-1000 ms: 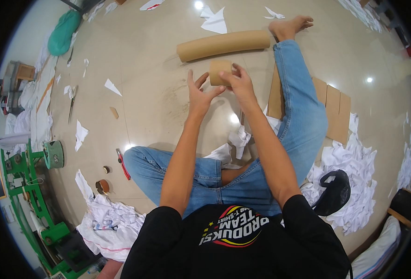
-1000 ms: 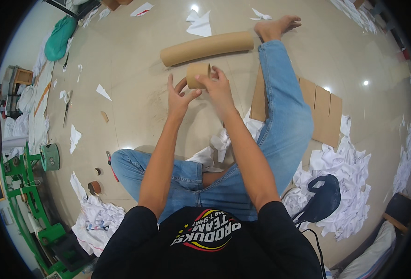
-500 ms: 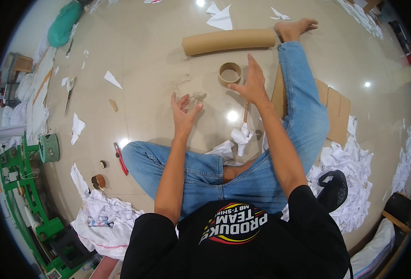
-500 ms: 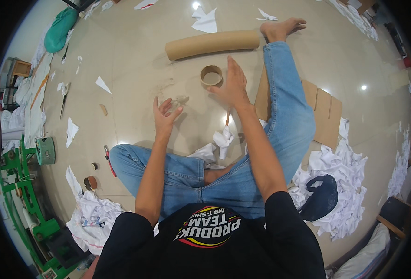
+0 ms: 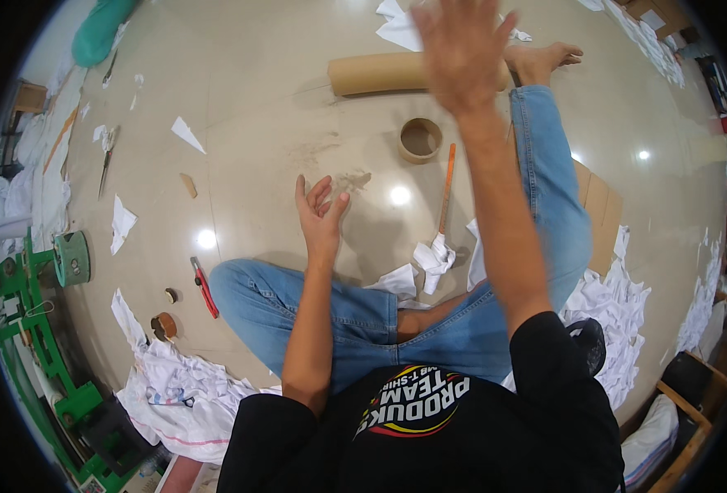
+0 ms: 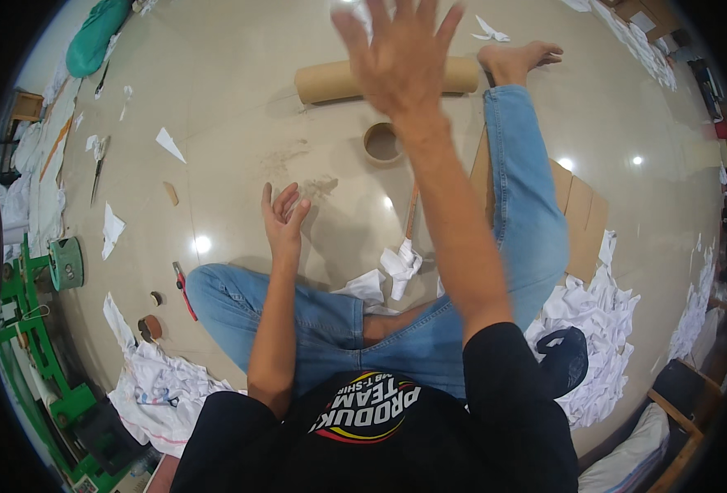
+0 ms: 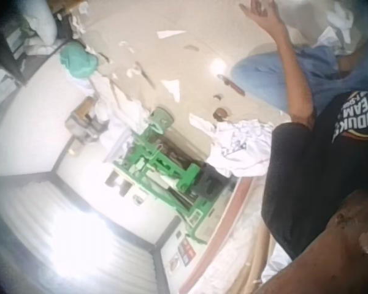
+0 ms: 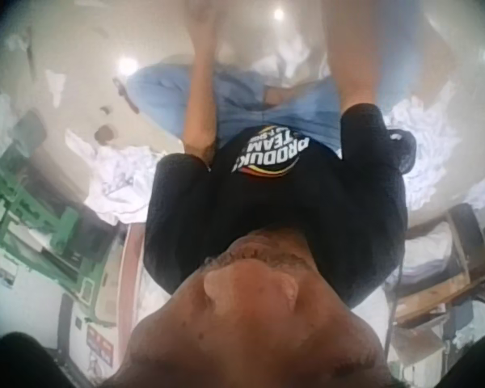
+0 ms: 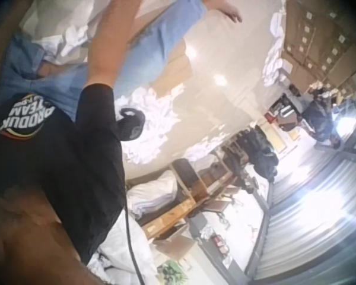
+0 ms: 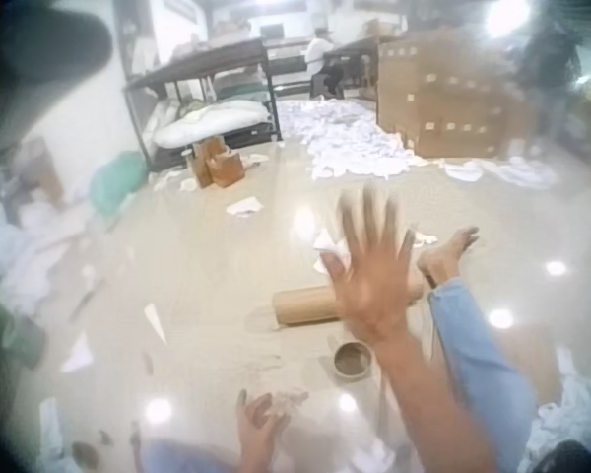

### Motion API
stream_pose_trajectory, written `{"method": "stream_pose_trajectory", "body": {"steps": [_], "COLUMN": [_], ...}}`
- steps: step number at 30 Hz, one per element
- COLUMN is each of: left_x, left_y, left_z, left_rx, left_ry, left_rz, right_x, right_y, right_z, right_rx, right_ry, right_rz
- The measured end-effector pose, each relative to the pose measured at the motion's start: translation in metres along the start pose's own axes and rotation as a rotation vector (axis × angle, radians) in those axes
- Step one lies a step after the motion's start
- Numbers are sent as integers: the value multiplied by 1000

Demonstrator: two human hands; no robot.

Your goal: The person sits on the floor and assembles craft parts by cutting a cardboard tube, fitting a black plastic ring onto it, and wrapping the assembly with clear plastic film. They use a utility knife to cut the tube and film, and a pencil to mark the tube.

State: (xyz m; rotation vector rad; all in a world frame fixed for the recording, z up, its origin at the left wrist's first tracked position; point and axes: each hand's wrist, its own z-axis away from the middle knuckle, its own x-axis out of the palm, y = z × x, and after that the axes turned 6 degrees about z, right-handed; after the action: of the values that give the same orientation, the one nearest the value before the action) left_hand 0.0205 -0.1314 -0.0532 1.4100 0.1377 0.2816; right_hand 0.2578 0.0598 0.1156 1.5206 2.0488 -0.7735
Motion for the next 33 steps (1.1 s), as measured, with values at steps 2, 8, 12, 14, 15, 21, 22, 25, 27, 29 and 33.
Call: {"method": "stream_pose_trajectory", "body": {"steps": [2, 8, 12, 14, 15, 21, 22, 25, 27, 29, 33], "left_x": [9, 13, 20, 26, 31, 82, 91, 130, 149, 163, 190], "left_y": [4, 5, 12, 16, 18, 13, 6, 2, 4, 10, 31], "left_z": [0, 6, 7, 6, 5, -20, -28, -44, -52, -58, -59], "left_rx": [4, 3, 53, 76, 79, 169, 225, 338, 395, 454, 502], "left_ry": [-11, -54, -75, -92, -109, -207, -216, -225, -225, -236, -342], "left_rz": [20, -26, -29, -60, -90, -313, -372, -564, -679, -767, -1027], "right_x": [73, 104, 74, 52, 38, -47, -60, -68, -64, -77, -80], "right_y": [19, 22, 46, 72, 88, 109, 102, 95, 88, 76, 78], "right_z": [96, 127, 107, 119, 126, 183, 193, 225, 239, 221, 209], "right_rx": [-28, 179, 530, 659, 722, 1015, 1026, 1008, 914, 878, 914], "right_ry": [-272, -679, -596, -573, -558, -667, -725, -858, -935, -1009, -1017], "right_rz": [164, -82, -583, -630, -651, -771, -736, -542, -326, -256, -353]}}
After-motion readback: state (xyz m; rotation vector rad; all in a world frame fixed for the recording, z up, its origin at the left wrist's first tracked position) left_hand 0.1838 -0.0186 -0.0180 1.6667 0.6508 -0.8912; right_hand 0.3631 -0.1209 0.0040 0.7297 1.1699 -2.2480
